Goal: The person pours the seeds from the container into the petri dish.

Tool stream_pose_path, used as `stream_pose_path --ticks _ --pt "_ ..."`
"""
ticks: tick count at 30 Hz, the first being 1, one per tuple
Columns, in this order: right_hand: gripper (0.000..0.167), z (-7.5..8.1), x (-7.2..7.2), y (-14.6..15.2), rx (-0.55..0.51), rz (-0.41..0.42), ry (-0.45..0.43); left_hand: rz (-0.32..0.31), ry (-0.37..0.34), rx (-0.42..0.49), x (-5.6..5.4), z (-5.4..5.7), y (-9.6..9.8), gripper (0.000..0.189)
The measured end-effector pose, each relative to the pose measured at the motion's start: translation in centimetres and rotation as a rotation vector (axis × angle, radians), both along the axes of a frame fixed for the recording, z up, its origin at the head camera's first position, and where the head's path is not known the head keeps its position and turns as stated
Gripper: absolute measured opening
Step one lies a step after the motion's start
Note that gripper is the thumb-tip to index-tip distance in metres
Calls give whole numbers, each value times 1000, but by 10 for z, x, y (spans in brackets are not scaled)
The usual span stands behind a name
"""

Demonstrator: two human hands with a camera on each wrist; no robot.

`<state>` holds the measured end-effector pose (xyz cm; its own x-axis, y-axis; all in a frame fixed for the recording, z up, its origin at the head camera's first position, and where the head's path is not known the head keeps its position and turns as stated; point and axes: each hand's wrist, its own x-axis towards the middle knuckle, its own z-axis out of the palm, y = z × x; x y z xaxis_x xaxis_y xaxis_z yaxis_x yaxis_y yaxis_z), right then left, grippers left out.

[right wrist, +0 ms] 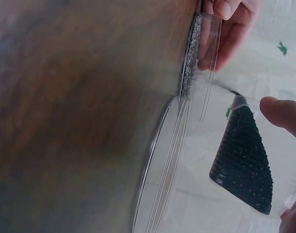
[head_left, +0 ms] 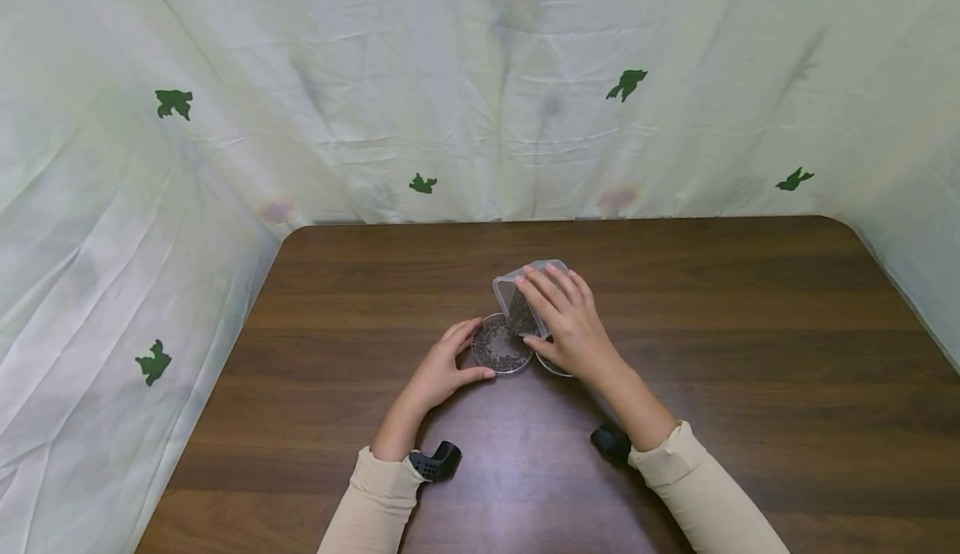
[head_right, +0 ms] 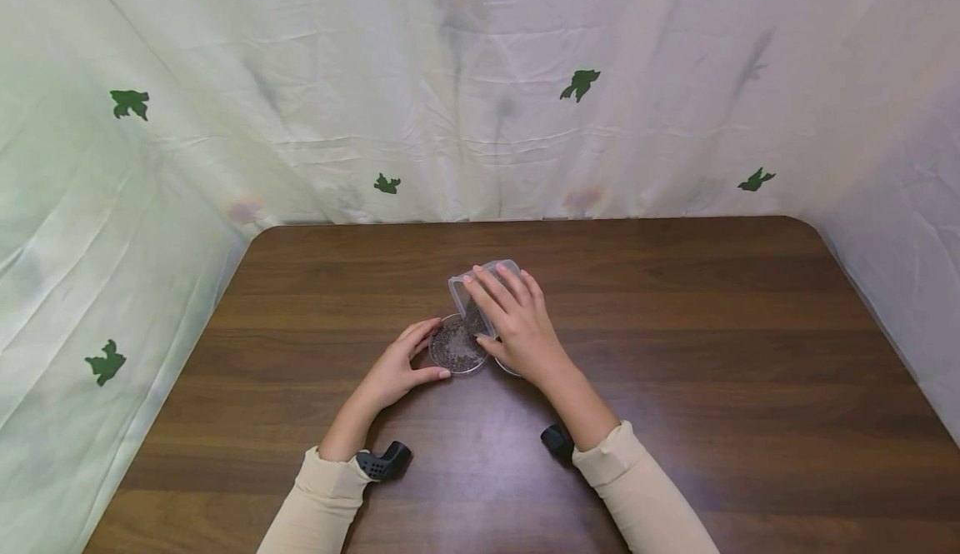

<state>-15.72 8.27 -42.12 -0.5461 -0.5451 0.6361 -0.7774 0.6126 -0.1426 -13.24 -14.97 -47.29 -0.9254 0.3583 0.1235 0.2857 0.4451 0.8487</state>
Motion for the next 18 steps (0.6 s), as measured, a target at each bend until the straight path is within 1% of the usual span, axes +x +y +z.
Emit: stream_pose_path --ticks 9,18 --pt "92 -1 0 0 2 -1 -7 3 -7 -24 0 -1 0 79" --pt "93 -2 -1 0 1 -3 -9 2 -7 -18 -1 -1 0 79"
